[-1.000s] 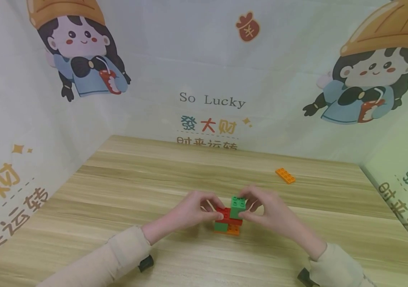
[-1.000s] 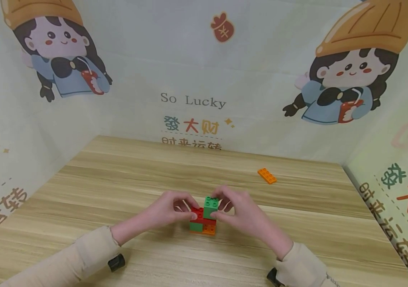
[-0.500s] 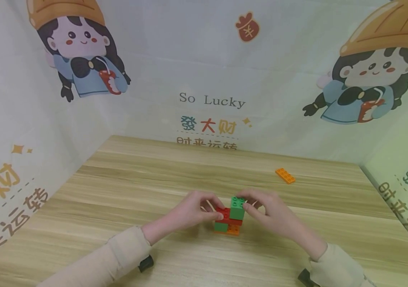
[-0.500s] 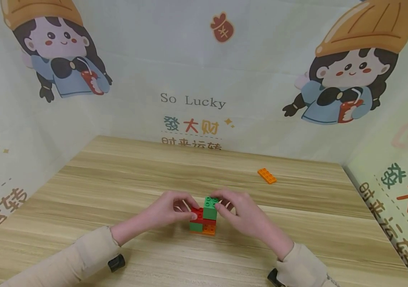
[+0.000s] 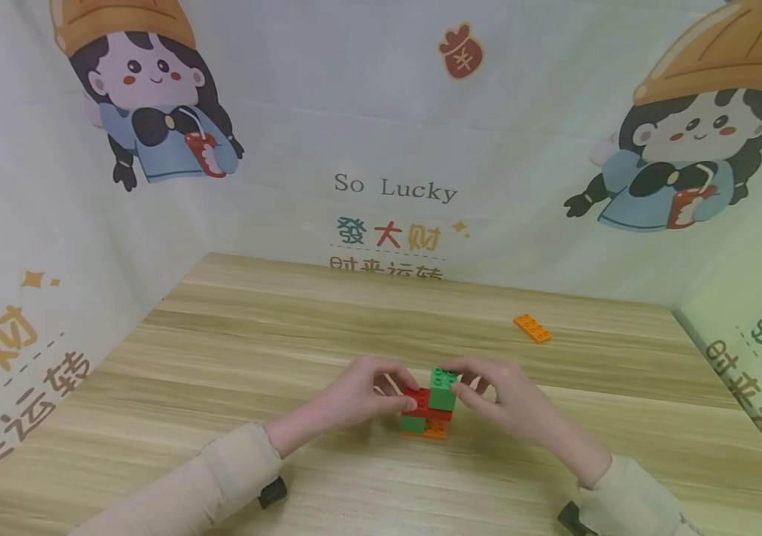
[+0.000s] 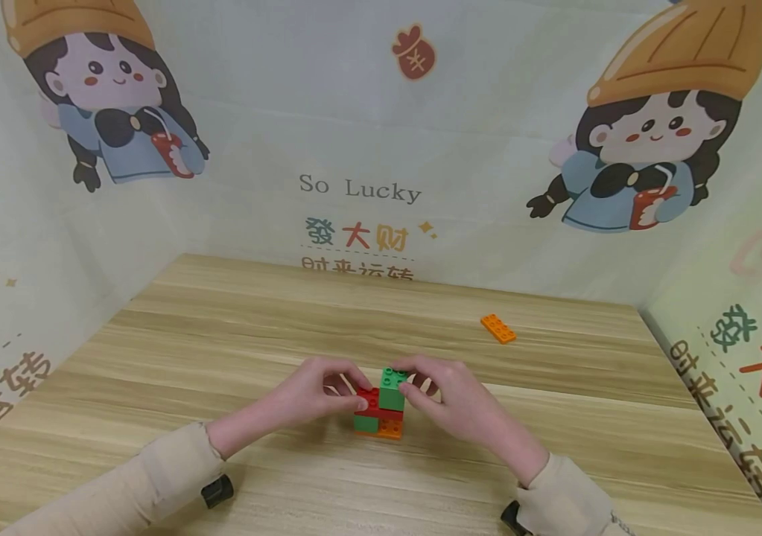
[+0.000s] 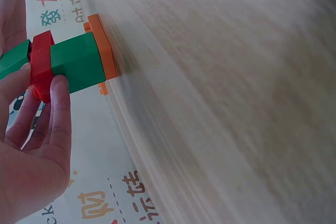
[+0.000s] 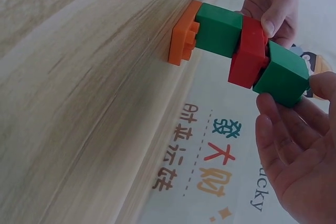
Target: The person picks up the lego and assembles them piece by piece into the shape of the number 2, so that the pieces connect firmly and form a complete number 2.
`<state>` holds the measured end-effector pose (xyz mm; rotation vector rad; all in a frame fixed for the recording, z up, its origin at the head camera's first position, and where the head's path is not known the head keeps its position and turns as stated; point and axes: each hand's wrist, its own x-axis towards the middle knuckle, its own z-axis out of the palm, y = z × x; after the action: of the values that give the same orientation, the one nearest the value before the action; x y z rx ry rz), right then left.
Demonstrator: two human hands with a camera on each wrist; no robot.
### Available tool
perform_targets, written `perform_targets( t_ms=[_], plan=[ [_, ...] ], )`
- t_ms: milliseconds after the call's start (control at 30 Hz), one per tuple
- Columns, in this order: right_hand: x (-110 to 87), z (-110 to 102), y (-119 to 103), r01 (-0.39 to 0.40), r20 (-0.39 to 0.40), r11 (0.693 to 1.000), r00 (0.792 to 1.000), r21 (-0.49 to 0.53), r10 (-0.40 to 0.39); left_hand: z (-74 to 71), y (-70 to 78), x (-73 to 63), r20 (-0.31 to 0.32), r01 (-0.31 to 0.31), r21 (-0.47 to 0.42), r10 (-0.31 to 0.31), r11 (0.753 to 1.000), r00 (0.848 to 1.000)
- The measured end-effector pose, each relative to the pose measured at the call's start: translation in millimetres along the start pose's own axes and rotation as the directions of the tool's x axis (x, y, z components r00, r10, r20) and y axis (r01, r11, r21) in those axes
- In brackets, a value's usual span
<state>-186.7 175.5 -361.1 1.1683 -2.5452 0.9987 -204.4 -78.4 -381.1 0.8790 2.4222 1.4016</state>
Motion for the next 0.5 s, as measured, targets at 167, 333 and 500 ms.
perform_targets(
  t_ms=[167,333,500],
  plan=[
    [-0.5,0.5,-0.4,0.001,-0.007,1.0,1.0,0.002,-0.001,-0.2,0.0,-0.2,-0.003,0.005,0.011,-0.005,1.0,1.0],
    [-1.0,0.6,-1.3,-0.004,-0.008,1.0,1.0,-0.013,0.004,-0.3,-1.0,0.3,-0.003,0.011,0.028,-0.01,1.0,1.0],
    [-1.1,-1.0,-3.2,-0.008,-0.005,1.0,1.0,-0.02,0.008,-0.2,-1.4,1.0,-0.005,0.014,0.034,-0.014,0.999,1.0]
  ],
)
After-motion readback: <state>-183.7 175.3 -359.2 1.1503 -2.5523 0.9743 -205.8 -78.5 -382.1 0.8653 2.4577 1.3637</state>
